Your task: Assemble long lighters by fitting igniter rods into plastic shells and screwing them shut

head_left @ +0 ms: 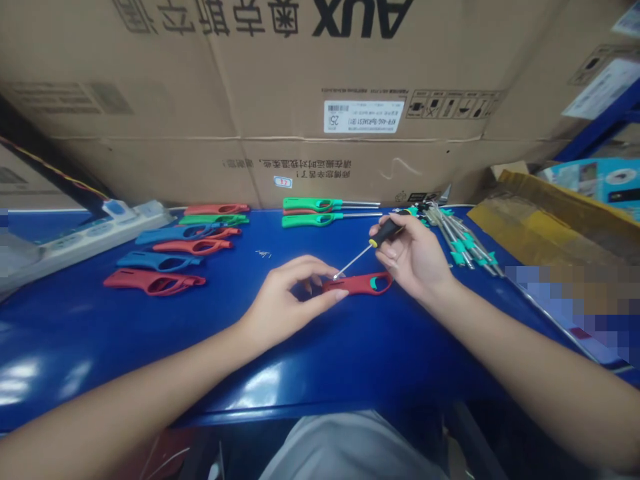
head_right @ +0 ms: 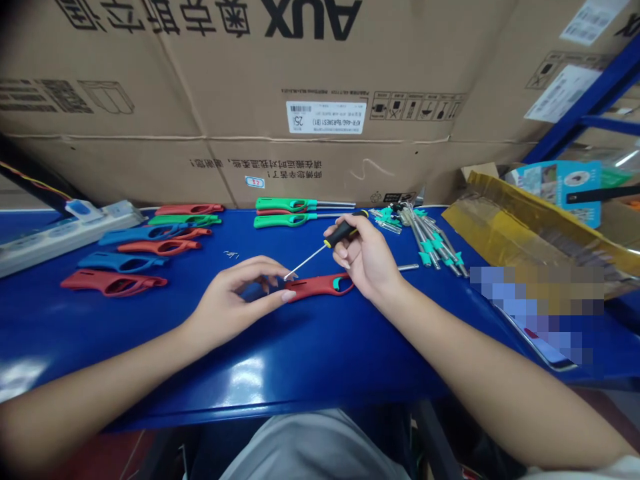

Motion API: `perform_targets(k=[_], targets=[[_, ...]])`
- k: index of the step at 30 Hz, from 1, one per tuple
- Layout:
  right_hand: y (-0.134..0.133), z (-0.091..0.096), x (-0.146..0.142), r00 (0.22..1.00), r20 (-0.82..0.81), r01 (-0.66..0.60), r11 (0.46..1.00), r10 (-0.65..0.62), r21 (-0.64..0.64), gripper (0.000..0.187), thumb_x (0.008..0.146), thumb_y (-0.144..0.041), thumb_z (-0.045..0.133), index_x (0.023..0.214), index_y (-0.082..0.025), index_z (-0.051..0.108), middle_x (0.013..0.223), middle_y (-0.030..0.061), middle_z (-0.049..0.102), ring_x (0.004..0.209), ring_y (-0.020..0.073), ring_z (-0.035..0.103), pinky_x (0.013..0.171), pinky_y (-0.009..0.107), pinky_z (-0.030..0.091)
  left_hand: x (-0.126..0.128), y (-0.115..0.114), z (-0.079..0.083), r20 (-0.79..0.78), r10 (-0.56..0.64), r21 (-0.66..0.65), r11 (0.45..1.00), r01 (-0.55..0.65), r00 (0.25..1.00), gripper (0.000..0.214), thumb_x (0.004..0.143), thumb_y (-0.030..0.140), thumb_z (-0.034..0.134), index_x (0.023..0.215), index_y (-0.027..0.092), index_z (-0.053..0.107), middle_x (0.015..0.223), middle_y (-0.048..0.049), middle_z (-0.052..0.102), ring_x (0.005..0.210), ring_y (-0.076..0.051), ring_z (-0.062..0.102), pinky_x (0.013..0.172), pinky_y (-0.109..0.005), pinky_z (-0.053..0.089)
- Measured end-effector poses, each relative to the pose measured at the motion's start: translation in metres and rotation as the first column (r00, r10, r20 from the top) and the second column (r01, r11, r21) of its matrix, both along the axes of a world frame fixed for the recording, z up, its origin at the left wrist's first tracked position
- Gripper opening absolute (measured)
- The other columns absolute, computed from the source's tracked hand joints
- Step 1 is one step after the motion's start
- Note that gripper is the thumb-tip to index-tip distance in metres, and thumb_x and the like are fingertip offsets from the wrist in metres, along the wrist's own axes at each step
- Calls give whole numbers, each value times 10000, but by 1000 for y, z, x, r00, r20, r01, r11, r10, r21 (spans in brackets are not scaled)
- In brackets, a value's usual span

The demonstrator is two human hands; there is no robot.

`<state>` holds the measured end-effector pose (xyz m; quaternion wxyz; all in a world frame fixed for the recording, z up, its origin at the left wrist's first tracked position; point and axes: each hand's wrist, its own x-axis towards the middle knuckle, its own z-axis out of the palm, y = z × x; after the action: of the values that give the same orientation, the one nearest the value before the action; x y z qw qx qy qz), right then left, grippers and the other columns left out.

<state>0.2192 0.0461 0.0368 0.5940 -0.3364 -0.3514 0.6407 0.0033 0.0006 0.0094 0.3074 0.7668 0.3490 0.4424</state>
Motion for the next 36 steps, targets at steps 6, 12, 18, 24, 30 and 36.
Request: perform_targets(k=[6,12,18,24,30,36], targets=[[-3,3,-1,1000,-15,-1,1000,1,5,128,798,-282,624,749,-173,577,677,17,689,383,47,379,342,172,291,1,-3,2,40,30,4,1000,-30,999,82,864,242,777,902,169,777,876,-41,749,726,-113,641,652,-224,513],[-2,1,-1,1000,-13,-16,1000,16,-7,126,802,-279,615,746,-178,565,673,15,684,376,48,366,339,177,277,0,-2,3,32,60,40,997,-62,998,47,867,214,768,859,171,785,839,-41,750,732,-123,656,642,-227,506],[-3,1,-1,1000,21,1,999,-2,43,140,779,-289,651,751,-172,579,688,17,684,385,45,372,342,176,274,0,-3,2,40,55,70,996,-57,998,24,852,182,779,837,182,798,824,-38,762,726,-122,669,637,-223,509],[-6,3,-1,997,67,21,991,-30,129,147,770,-299,652,754,-167,589,688,17,685,388,52,405,338,187,286,0,-2,1,13,54,74,996,-55,998,23,841,197,796,824,187,808,788,-33,767,697,-126,656,654,-242,515],[-10,6,2,985,169,-27,951,-27,309,170,803,-317,689,805,-193,573,701,1,696,366,73,449,327,212,325,-1,-1,-3,-59,40,41,998,-38,997,40,842,234,795,831,200,814,780,-31,764,676,-134,648,640,-260,511],[-24,8,3,923,386,-193,868,2,457,269,865,-433,734,895,-205,593,778,11,723,405,72,514,367,219,405,0,-1,-11,-139,-4,-34,999,0,990,65,839,271,793,840,211,818,784,-41,763,677,-150,661,615,-267,511]])
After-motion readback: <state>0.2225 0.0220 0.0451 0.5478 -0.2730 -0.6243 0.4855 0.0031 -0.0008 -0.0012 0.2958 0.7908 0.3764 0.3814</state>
